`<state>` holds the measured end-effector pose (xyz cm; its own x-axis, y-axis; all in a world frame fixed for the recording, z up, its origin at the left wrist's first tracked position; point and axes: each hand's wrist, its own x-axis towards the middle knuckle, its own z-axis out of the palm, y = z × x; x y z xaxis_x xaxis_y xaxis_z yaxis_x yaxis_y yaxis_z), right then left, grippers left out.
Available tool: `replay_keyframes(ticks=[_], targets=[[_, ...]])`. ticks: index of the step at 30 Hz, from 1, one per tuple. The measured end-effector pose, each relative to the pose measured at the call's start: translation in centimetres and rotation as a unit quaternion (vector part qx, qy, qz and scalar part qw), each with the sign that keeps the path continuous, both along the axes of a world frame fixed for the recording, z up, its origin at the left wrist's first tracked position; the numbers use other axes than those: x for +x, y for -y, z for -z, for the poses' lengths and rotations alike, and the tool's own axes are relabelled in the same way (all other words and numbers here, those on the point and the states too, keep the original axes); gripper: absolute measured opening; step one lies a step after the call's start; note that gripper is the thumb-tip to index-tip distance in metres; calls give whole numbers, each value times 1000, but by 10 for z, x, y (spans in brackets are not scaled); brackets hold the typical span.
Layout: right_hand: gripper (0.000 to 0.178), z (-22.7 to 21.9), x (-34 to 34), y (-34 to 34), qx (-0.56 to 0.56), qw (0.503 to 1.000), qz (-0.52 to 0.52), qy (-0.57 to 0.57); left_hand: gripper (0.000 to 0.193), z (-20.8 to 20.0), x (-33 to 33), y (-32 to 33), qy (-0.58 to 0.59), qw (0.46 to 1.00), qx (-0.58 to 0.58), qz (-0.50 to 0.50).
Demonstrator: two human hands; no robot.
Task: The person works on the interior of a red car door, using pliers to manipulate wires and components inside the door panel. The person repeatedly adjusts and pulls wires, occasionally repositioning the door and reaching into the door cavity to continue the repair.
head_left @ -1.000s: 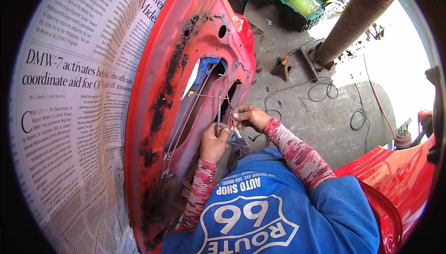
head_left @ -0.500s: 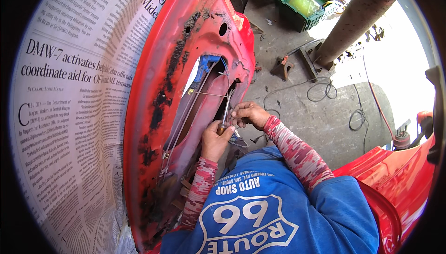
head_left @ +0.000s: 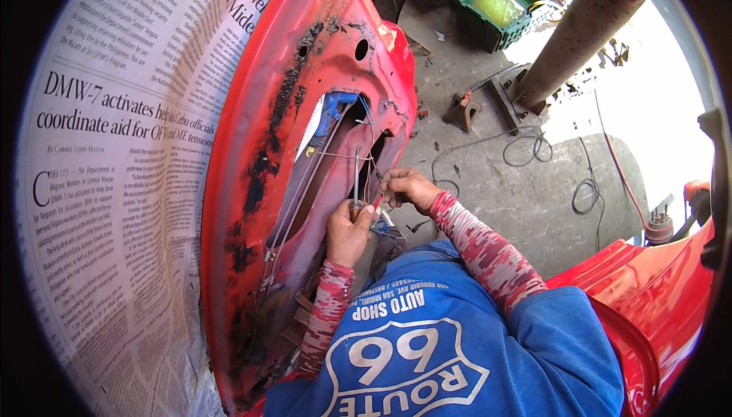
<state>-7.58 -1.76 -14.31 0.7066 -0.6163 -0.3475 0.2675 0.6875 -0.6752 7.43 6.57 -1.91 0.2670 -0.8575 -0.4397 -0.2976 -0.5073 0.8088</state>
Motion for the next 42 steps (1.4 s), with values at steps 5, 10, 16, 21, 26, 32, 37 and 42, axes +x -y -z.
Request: replay_keyframes(ticks=[5,10,16,21,26,32,37,42], targets=[[27,-16,1,1,-39,999,18,-31,7,0,0,0,-1,1000,3,11],[28,-21,4,4,-25,998,37,-41,6,4,3,-1,-2,1000,20,14],[18,-13,13,2,73,993,83,34,10,2,5,-1,-14,999,29,21],[16,-14,18,0,75,990,119,16,13,0,5,-2,-11,999,28,30],[20,-21,18,-1,-78,977,152,-128,15,1,6,-2,-23,999,29,32],[26,-27,19,-4,-218,910,220,-275,12,0,8,-2,-22,999,27,36],[23,-39,16,-4,-374,802,267,-382,11,1,9,-3,-11,999,15,43],[26,-54,-24,33,-385,714,341,-476,9,2,8,-5,10,999,7,46]])
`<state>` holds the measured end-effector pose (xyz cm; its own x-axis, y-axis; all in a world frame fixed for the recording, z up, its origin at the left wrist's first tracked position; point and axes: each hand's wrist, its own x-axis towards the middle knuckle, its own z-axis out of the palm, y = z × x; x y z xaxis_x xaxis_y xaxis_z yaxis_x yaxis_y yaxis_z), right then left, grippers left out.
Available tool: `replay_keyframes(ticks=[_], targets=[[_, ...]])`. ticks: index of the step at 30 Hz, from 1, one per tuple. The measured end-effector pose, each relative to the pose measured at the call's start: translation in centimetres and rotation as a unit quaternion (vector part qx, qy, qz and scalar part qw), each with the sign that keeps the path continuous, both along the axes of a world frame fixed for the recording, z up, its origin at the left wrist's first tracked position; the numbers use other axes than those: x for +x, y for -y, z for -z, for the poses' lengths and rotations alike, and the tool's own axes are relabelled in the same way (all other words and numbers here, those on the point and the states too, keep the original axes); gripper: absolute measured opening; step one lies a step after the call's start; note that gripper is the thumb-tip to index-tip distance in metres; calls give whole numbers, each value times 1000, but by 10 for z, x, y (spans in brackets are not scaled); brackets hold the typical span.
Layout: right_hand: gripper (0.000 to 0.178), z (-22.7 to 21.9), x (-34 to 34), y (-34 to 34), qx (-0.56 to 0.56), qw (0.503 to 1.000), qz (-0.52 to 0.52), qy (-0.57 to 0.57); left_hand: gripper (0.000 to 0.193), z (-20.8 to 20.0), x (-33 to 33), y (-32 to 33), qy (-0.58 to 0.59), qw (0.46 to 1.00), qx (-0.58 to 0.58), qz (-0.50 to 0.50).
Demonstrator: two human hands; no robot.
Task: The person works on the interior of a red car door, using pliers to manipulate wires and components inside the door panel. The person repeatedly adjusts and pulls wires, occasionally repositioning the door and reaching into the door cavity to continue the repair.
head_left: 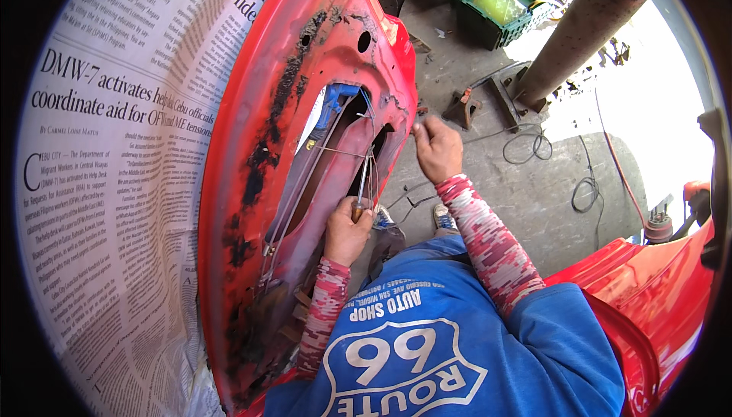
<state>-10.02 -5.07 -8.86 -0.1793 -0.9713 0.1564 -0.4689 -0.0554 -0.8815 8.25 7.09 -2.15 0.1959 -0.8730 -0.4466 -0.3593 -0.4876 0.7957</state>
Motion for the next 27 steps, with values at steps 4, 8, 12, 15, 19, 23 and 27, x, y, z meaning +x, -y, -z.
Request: replay_keyframes(ticks=[4,8,12,15,19,23,27], targets=[[37,-2,-28,14,212,975,-70,11,9,4,1,0,36,999,17,22],[39,-1,-4,-16,352,890,-211,196,6,13,2,1,57,998,-15,38],[24,5,27,-43,374,826,-277,318,6,22,2,1,105,989,-81,59],[21,17,32,-41,361,811,-311,339,6,21,1,0,134,986,-87,56],[16,36,32,-41,382,724,-330,470,7,16,0,-4,178,979,-93,42],[14,46,28,-42,408,618,-356,570,9,16,-3,-2,129,988,-85,-11],[16,44,35,-48,439,543,-344,628,13,16,-7,-1,91,992,-71,-53]])
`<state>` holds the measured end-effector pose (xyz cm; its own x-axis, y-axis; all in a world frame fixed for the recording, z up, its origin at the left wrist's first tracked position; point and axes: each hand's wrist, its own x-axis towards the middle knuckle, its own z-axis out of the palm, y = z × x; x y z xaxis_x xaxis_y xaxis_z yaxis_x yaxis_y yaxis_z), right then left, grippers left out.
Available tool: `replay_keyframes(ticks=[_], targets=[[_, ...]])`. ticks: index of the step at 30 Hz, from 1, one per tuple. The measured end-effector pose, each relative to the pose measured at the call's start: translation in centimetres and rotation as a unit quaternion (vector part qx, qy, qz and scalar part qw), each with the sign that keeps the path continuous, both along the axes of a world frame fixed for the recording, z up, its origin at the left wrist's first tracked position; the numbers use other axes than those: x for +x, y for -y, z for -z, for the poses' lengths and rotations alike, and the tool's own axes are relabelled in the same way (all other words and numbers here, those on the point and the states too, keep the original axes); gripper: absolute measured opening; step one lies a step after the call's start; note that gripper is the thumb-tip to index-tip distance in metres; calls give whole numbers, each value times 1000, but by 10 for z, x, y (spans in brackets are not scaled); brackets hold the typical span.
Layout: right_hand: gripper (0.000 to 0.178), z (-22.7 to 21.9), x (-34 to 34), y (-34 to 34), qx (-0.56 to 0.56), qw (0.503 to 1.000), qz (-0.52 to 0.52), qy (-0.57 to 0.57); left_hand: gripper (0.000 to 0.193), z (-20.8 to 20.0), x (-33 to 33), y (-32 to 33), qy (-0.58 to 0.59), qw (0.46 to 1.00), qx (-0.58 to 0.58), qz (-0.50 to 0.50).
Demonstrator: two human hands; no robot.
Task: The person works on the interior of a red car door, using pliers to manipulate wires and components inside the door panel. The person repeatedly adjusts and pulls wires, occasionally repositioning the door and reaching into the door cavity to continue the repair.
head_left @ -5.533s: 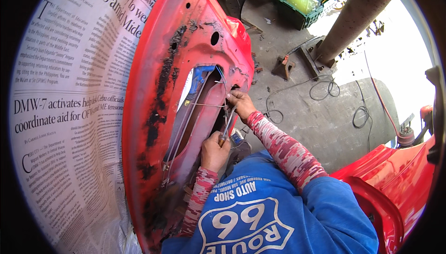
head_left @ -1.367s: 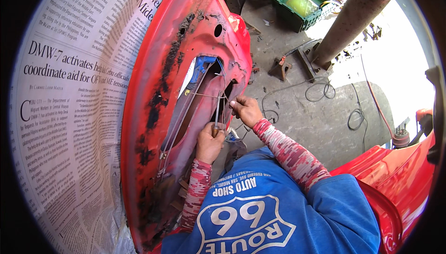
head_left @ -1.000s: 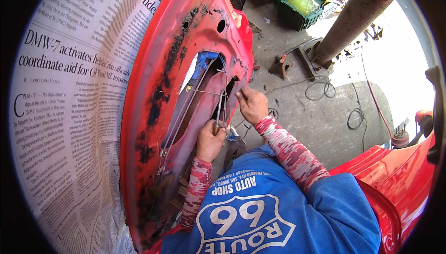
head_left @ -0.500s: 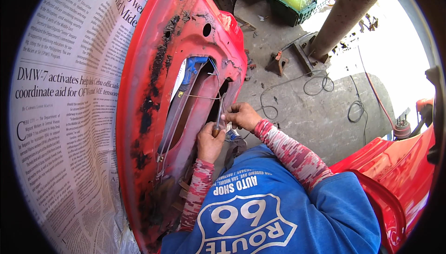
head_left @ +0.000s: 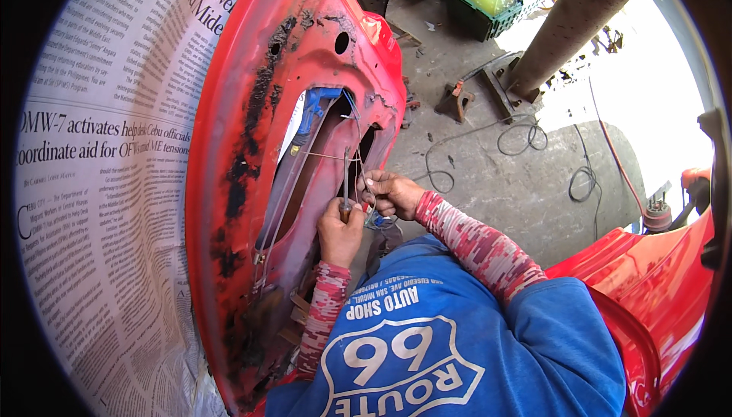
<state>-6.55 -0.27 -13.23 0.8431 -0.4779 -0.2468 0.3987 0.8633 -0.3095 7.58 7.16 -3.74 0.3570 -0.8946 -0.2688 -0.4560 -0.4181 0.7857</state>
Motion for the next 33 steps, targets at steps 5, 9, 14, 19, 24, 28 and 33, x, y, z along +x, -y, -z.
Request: replay_keyframes(ticks=[5,9,14,19,24,28,33], targets=[[17,-2,10,-1,-36,994,53,-90,11,-3,-1,0,-14,1000,-13,7],[23,-6,5,0,-1,993,45,-106,11,-3,0,-1,6,999,-12,35],[28,-13,6,-1,-104,986,-1,-129,12,-6,0,0,53,996,-20,73],[30,-15,13,-1,-58,981,35,-182,11,-12,0,2,28,997,21,68],[27,-13,18,7,11,980,84,-179,8,-13,4,5,23,993,16,117],[25,-5,15,9,22,992,62,-106,10,-10,2,2,28,998,21,60],[22,1,12,8,28,998,58,-14,10,-7,-3,2,-65,998,-4,17]])
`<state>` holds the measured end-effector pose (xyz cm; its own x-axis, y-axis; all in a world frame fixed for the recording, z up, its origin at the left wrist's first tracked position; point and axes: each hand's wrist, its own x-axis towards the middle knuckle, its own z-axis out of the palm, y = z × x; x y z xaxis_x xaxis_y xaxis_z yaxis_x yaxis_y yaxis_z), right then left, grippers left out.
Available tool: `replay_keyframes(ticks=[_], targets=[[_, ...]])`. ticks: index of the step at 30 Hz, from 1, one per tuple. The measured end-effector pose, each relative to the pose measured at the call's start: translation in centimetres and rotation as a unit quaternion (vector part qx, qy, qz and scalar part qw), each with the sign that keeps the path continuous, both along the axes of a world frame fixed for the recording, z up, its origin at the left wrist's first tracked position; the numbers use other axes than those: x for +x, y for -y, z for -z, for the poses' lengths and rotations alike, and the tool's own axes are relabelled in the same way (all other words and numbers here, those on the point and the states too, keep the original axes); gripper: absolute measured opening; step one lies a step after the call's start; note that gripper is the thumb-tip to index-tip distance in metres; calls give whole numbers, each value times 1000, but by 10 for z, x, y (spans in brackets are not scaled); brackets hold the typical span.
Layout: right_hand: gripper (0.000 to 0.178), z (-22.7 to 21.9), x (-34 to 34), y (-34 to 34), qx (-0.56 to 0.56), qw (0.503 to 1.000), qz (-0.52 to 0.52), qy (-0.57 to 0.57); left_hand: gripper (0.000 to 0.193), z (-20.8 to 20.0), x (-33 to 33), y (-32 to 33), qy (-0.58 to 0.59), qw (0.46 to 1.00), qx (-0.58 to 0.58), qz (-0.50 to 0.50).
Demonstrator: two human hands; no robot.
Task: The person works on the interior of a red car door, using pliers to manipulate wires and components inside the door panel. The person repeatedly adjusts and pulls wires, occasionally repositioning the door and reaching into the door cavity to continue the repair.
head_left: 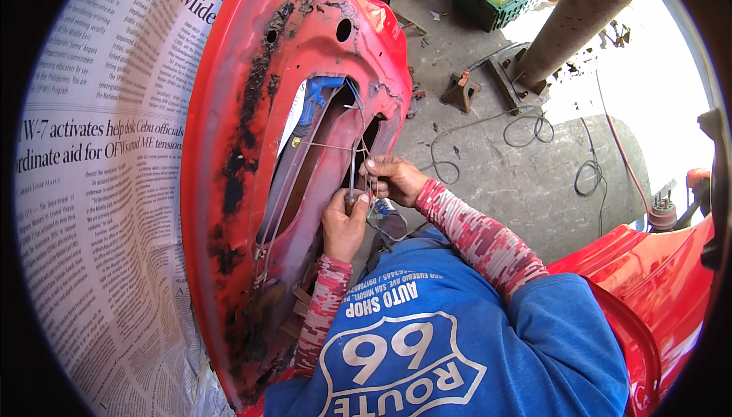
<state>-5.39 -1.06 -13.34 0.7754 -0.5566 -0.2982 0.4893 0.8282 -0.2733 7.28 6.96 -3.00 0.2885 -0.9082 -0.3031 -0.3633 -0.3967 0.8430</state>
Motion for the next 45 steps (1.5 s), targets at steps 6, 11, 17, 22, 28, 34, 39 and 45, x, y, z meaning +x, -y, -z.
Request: replay_keyframes(ticks=[6,11,17,22,28,34,39,45], targets=[[21,-3,-2,0,-8,1000,-10,15,13,3,-2,4,52,999,-2,5],[24,-4,-1,2,7,1000,-14,-26,15,1,-4,7,118,993,-7,28],[28,-8,-3,13,-64,984,-31,-164,13,4,-11,7,232,969,-76,35],[25,-14,-6,18,-71,982,-18,-173,12,13,-12,7,244,962,-125,1],[21,-11,-12,15,-49,997,-19,-53,15,15,-15,9,203,975,-80,-34],[19,-6,-11,18,-54,997,-28,-53,11,17,-6,13,164,986,-6,-11],[18,-10,-3,17,-29,997,-28,-68,6,19,-6,12,135,989,-52,-10],[18,-15,-14,22,-87,992,-25,-87,7,0,-8,14,-4,998,45,-49]])
